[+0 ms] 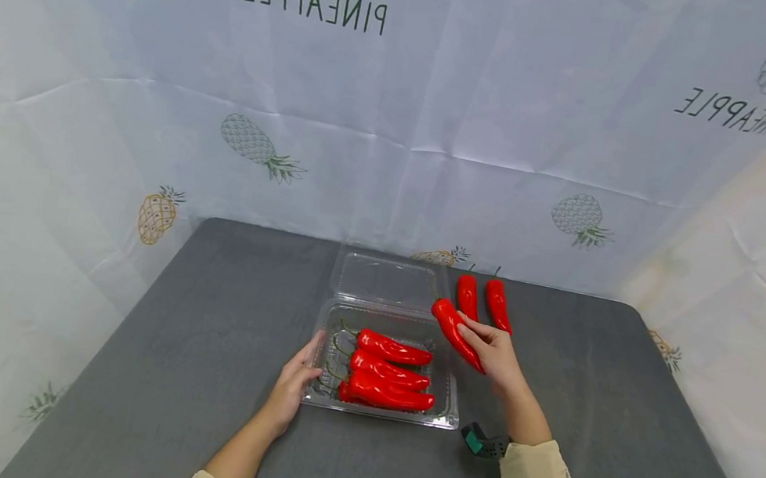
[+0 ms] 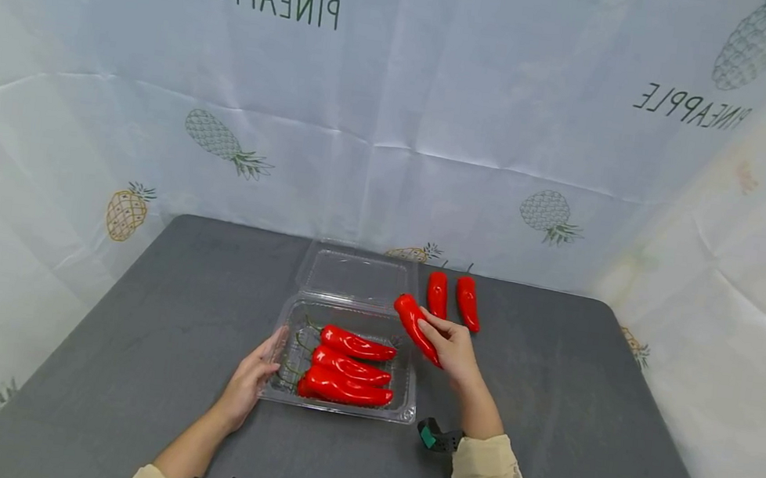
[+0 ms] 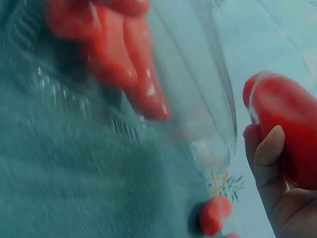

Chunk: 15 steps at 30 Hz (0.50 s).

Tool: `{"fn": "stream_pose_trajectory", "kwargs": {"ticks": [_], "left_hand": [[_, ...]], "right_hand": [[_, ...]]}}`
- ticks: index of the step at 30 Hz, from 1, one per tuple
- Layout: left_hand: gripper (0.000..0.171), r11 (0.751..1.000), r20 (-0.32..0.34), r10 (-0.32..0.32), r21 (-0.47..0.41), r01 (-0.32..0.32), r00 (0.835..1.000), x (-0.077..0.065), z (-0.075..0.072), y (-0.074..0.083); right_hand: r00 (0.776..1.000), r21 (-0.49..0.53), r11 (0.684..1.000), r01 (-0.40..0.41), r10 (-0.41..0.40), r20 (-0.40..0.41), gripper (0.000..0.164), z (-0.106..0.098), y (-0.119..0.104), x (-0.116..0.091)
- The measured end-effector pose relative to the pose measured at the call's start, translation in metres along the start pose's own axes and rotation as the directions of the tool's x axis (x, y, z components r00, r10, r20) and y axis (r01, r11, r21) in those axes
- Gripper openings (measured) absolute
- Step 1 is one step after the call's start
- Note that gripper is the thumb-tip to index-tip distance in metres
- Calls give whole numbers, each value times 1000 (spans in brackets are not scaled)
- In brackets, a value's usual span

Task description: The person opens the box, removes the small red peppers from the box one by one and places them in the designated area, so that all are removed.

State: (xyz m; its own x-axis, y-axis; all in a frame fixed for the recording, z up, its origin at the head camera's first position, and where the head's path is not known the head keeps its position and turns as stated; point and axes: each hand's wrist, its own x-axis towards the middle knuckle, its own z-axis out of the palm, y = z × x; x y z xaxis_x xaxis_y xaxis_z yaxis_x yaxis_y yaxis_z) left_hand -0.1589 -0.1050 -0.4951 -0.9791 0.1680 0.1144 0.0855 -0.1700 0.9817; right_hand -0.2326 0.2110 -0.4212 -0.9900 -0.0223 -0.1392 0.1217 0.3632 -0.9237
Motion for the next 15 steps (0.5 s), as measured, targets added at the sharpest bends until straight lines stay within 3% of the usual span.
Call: {"fn": "stream_pose_trajectory", "kwargs": {"ticks": [15], "left_hand": [[62,1000,-6,4,11,-3,1000,0,1,1]], "right_hand": [[995,-5,997,-72,71,-77,56,-37,16,18]]}}
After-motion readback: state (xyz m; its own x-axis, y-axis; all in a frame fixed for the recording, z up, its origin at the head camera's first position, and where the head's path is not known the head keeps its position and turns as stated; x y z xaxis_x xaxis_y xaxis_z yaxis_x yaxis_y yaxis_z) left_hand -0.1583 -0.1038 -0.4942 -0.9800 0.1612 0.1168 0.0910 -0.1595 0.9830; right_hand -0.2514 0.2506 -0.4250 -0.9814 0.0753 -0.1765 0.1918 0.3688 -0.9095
